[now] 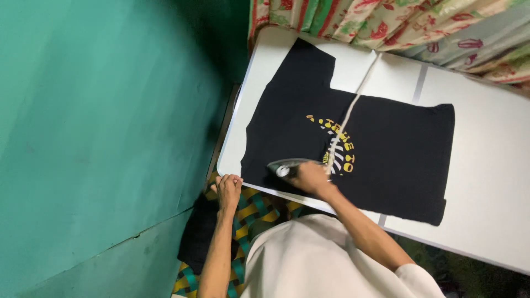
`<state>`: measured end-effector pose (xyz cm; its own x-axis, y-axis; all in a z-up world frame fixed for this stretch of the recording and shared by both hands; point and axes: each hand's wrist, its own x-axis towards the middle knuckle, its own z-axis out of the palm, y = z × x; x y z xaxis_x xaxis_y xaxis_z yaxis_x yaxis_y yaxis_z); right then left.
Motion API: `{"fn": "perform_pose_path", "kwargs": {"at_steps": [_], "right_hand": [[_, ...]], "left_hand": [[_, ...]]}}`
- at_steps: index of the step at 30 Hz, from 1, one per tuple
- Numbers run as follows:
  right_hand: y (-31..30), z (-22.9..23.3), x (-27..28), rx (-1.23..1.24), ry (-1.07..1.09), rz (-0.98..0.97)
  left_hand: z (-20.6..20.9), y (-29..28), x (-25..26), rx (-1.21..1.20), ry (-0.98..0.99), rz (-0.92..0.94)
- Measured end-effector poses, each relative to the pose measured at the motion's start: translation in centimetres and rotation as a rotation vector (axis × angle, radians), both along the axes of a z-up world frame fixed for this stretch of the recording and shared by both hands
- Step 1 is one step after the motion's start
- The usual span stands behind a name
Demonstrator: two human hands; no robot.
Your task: The recorder is ironing a black t-shirt on a white table.
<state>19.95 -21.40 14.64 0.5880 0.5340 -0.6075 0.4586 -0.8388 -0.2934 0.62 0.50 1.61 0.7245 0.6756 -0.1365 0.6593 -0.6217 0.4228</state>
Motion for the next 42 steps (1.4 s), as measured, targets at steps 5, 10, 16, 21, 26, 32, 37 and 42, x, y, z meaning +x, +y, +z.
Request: {"fn": "perform_pose_path", "kwargs": {"at_steps": [5,10,16,21,26,32,37,42], "right_hand": [[0.3,-7.6,-2.8,0.02,0.045,0.054],[-3.5,-6.3,0.9,-0.001,0.035,-0.223],[-10.4,-9.1,6.7,0.026,-0.115,-0.768],[-9.4,-5.7,3.1,0.092,-0.059,-0.775],[-8.7,-4.6,-1.7,-0.008,-0.027,-0.435],[-13.4,-1.7,-0.1,0.027,0.0,-0.546],[-24.3,-4.1,3.6,0.034,-0.084,-0.801],[-34.9,-3.9,5.4,0.026,-0.184,-0.98]], "left_hand": [[-0.6,-0.4,0.3,0.105,-0.038,-0.059],[-1.5,-0.5,0.1,0.168,-0.094,-0.085],[-1.1,-1.3,0.8,0.254,-0.053,-0.105],[0.9,-5.0,3.4,0.112,-0.169,-0.205],[1.7,-9.8,5.5,-0.015,-0.053,-0.416],[0.5,-8.4,4.9,0.033,0.192,-0.431],[1.8,-7.9,5.5,-0.012,0.306,-0.399],[1.4,-8.1,5.8,0.026,0.361,-0.358]]}}
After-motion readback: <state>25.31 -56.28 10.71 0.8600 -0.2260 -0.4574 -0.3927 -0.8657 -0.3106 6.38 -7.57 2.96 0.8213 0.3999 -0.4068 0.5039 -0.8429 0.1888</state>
